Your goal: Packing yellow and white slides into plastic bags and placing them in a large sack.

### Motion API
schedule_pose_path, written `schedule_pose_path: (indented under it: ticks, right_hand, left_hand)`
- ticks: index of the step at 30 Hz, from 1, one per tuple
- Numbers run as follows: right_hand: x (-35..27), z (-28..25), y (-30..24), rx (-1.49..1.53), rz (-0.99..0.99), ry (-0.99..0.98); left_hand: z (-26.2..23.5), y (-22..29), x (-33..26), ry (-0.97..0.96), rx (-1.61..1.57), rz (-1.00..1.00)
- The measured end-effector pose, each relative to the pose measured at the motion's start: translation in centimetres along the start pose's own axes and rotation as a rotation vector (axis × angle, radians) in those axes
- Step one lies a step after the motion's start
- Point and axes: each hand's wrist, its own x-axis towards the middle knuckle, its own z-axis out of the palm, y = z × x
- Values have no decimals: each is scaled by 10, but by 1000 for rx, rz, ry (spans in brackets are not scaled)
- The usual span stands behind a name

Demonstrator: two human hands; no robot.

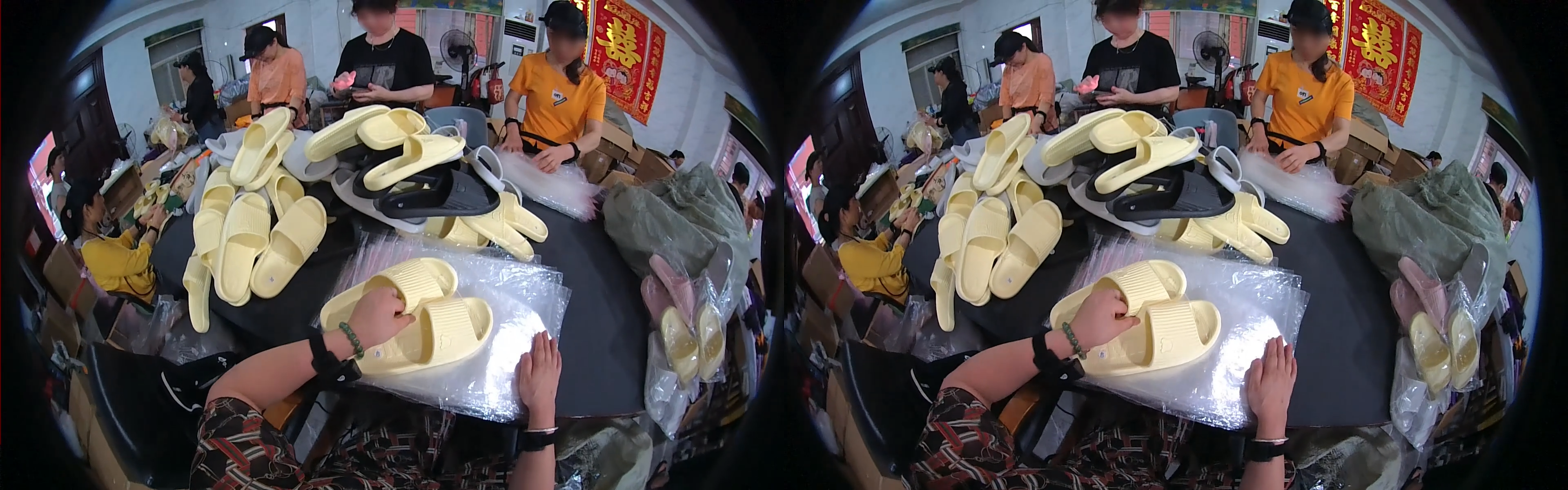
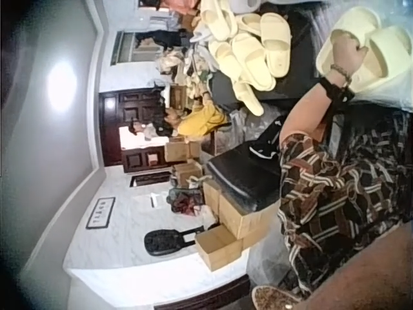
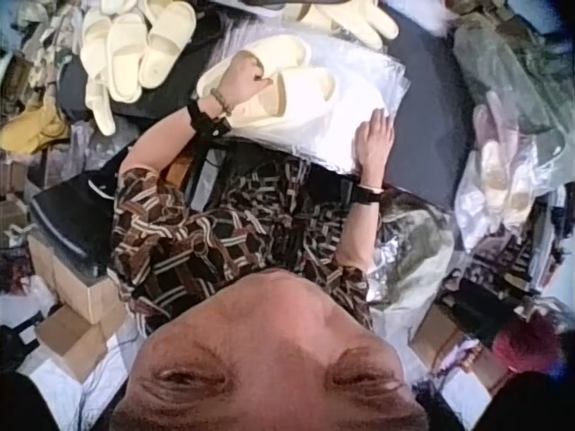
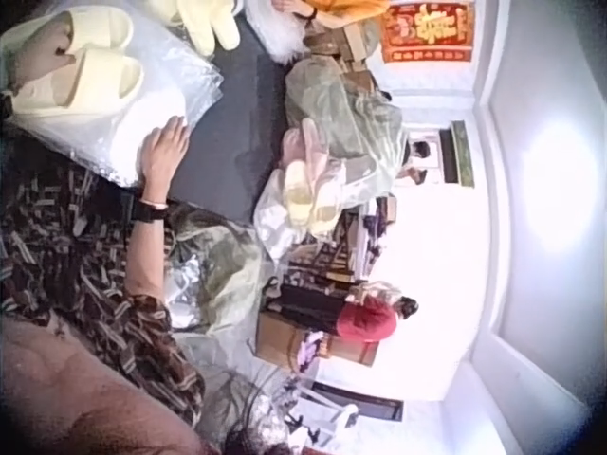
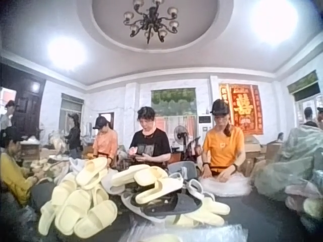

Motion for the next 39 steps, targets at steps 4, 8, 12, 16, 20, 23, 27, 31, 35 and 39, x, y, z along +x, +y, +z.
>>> schedule_pose_path:
  ticks: [4,8,12,16,20,23,27,31,35,39]
  right_hand:
    - [-1,-6,-4,4,38,-10]
    - [0,-1,1,-3,21,18]
    - [0,-8,-4,-32,25,-4]
    - [-3,-6,4,-65,48,-2]
    - [10,10,-13,22,-59,0]
    - [-4,-3,11,-32,34,57]
    - [1,2,-3,16,-32,58]
    - [-2,2,-1,20,-15,83]
    - [-2,0,-2,20,-1,89]
    - [1,2,1,-7,-20,92]
  left_hand:
    - [-52,16,24,79,16,101]
    - [-136,3,103,354,259,52]
    - [-229,-37,208,558,516,-120]
    - [-240,-115,271,487,554,-358]
    - [-248,-224,248,73,803,-407]
    - [-149,-147,249,113,572,-450]
    - [-188,-166,222,141,454,-632]
    - [-182,-149,221,148,448,-616]
    - [-161,-89,197,360,512,-449]
    - [-97,1,105,277,460,53]
